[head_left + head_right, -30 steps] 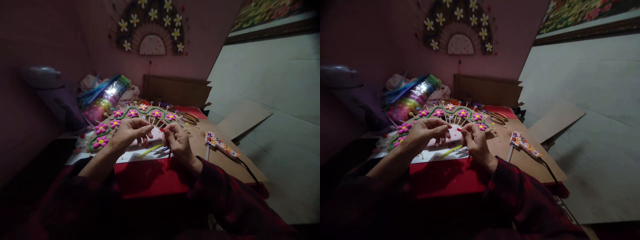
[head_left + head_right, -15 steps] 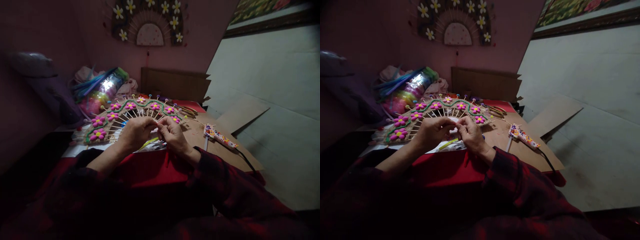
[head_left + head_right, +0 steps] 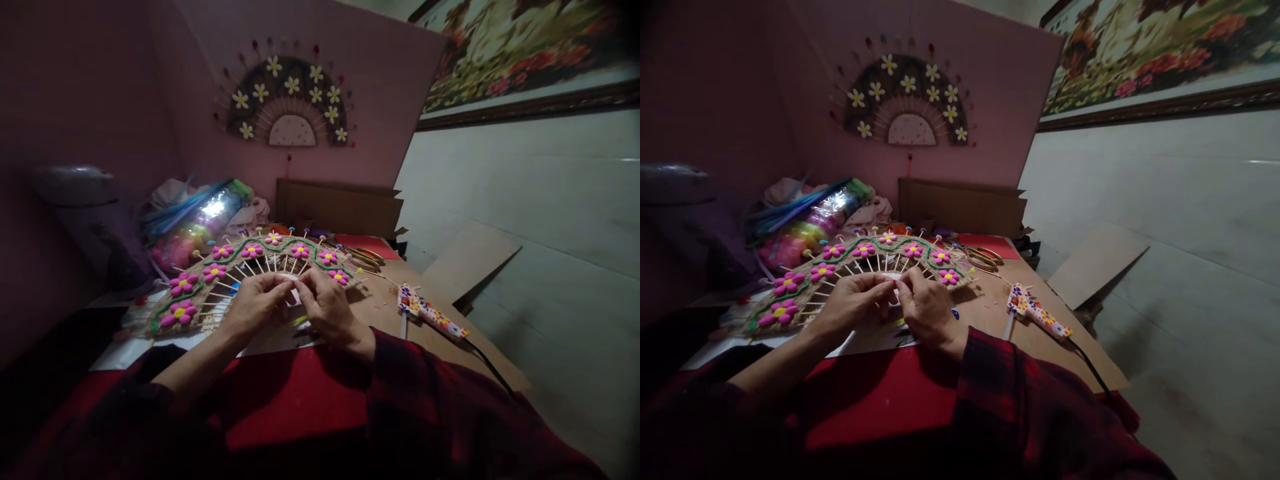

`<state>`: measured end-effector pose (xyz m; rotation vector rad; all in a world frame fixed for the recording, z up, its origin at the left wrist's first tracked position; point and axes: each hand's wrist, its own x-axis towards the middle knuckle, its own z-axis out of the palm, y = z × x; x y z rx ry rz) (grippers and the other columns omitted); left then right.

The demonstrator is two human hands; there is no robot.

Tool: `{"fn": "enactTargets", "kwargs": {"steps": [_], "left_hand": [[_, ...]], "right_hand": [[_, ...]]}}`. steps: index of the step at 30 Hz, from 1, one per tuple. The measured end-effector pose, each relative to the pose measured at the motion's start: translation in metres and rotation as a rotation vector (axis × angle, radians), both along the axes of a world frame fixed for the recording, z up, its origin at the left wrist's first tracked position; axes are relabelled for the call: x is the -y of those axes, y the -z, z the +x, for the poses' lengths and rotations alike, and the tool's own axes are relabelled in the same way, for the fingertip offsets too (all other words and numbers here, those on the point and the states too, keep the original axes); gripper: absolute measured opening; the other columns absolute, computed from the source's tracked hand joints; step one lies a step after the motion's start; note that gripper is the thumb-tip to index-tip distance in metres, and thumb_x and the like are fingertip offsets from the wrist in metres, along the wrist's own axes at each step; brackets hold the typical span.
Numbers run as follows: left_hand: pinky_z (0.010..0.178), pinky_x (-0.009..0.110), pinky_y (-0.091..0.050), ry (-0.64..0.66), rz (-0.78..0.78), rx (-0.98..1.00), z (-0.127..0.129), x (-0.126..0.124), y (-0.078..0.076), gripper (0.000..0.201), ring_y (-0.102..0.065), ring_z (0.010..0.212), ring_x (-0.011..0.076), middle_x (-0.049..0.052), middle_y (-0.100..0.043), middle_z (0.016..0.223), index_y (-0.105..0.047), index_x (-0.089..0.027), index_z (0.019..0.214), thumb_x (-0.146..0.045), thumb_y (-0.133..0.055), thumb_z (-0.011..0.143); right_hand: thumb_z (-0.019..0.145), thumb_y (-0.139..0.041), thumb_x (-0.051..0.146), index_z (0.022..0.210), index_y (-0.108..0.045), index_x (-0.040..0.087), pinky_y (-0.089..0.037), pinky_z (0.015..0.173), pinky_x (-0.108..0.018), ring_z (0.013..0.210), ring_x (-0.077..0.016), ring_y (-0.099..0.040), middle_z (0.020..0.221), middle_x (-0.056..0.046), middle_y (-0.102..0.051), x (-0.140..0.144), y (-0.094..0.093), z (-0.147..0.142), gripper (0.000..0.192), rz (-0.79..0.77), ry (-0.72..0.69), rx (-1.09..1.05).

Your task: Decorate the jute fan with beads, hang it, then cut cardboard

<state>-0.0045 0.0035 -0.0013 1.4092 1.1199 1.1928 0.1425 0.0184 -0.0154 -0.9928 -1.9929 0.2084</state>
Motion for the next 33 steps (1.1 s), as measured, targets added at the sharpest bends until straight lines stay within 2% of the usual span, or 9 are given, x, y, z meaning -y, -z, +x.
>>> {"fn": "enactTargets", "kwargs": {"steps": [5, 8, 11, 15, 17, 20, 24, 29, 33], "left_hand": [[0.037, 0.017, -0.039, -0.113, 0.259, -0.136, -0.004, -0.002, 0.008, 0.017, -0.052, 0.044, 0.0084, 0.0, -0.062, 0.062, -0.066, -0.016, 0.086, -0.03, -0.059, 0.078], [0.048, 0.019, -0.046, -0.095, 0.493, -0.268, -0.006, -0.003, 0.011, 0.013, -0.057, 0.055, 0.0104, 0.001, -0.065, 0.069, -0.068, -0.018, 0.082, -0.024, -0.058, 0.079], [0.056, 0.02, -0.049, -0.081, 0.71, -0.396, -0.008, -0.005, 0.011, 0.014, -0.061, 0.062, 0.0113, 0.002, -0.069, 0.075, -0.068, -0.019, 0.077, -0.017, -0.055, 0.079], [0.056, 0.021, -0.05, -0.056, 0.849, -0.407, -0.011, -0.006, 0.007, 0.014, -0.063, 0.063, 0.0128, 0.002, -0.071, 0.077, -0.068, -0.02, 0.076, -0.015, -0.055, 0.077], [0.053, 0.021, -0.05, -0.068, 0.813, -0.345, -0.012, -0.003, 0.004, 0.013, -0.063, 0.059, 0.0124, 0.0, -0.07, 0.074, -0.069, -0.022, 0.076, -0.016, -0.057, 0.076], [0.047, 0.02, -0.048, -0.088, 0.606, -0.21, -0.013, 0.002, 0.002, 0.009, -0.058, 0.05, 0.0107, -0.002, -0.067, 0.065, -0.07, -0.023, 0.076, -0.018, -0.063, 0.074], [0.048, 0.02, -0.048, -0.041, 0.42, -0.074, -0.013, 0.005, 0.001, 0.004, -0.056, 0.051, 0.0102, 0.0, -0.067, 0.069, -0.071, -0.022, 0.073, -0.021, -0.069, 0.07], [0.048, 0.021, -0.047, 0.065, 0.431, -0.058, -0.012, 0.006, -0.003, 0.005, -0.055, 0.054, 0.011, 0.002, -0.066, 0.072, -0.071, -0.023, 0.073, -0.022, -0.069, 0.069], [0.05, 0.02, -0.046, 0.061, 0.445, -0.093, -0.01, 0.01, -0.007, 0.003, -0.056, 0.06, 0.0125, 0.001, -0.062, 0.069, -0.067, -0.022, 0.07, -0.024, -0.065, 0.071]], "right_hand": [[0.086, -0.049, 0.031, 0.073, -0.05, 0.018, -0.033, 0.056, -0.023, 0.059, -0.0109, -0.044, 0.066, 0.002, -0.049, 0.002, -0.001, 0.008, 0.018, -0.23, -0.093, -0.244], [0.082, -0.052, 0.033, 0.071, -0.049, 0.018, -0.032, 0.053, -0.022, 0.057, -0.0096, -0.04, 0.064, 0.004, -0.044, 0.0, -0.002, 0.008, 0.019, -0.403, -0.245, -0.362], [0.078, -0.055, 0.033, 0.069, -0.049, 0.018, -0.029, 0.05, -0.022, 0.054, -0.0086, -0.037, 0.061, 0.005, -0.042, -0.003, -0.001, 0.005, 0.019, -0.536, -0.317, -0.434], [0.073, -0.059, 0.034, 0.068, -0.048, 0.018, -0.022, 0.044, -0.02, 0.045, -0.0061, -0.03, 0.054, 0.007, -0.041, -0.003, -0.003, 0.004, 0.021, -0.724, -0.439, -0.585], [0.073, -0.061, 0.036, 0.068, -0.047, 0.018, -0.016, 0.04, -0.02, 0.04, -0.0049, -0.025, 0.049, 0.009, -0.037, -0.002, -0.006, 0.005, 0.023, -0.856, -0.556, -0.678], [0.075, -0.063, 0.037, 0.068, -0.046, 0.018, -0.011, 0.038, -0.02, 0.038, -0.0038, -0.017, 0.047, 0.011, -0.029, -0.001, -0.008, 0.007, 0.026, -1.0, -0.722, -0.738], [0.075, -0.064, 0.034, 0.067, -0.046, 0.018, -0.009, 0.038, -0.02, 0.037, -0.0035, -0.016, 0.046, 0.011, -0.029, -0.002, -0.007, 0.008, 0.026, -1.093, -0.824, -0.752], [0.074, -0.065, 0.035, 0.069, -0.046, 0.019, -0.009, 0.038, -0.021, 0.036, -0.0037, -0.017, 0.045, 0.011, -0.03, -0.001, -0.008, 0.009, 0.026, -1.14, -0.87, -0.731], [0.07, -0.068, 0.036, 0.07, -0.048, 0.018, -0.011, 0.038, -0.02, 0.036, -0.0031, -0.019, 0.046, 0.011, -0.035, 0.001, -0.009, 0.008, 0.027, -1.123, -0.824, -0.708]]}}
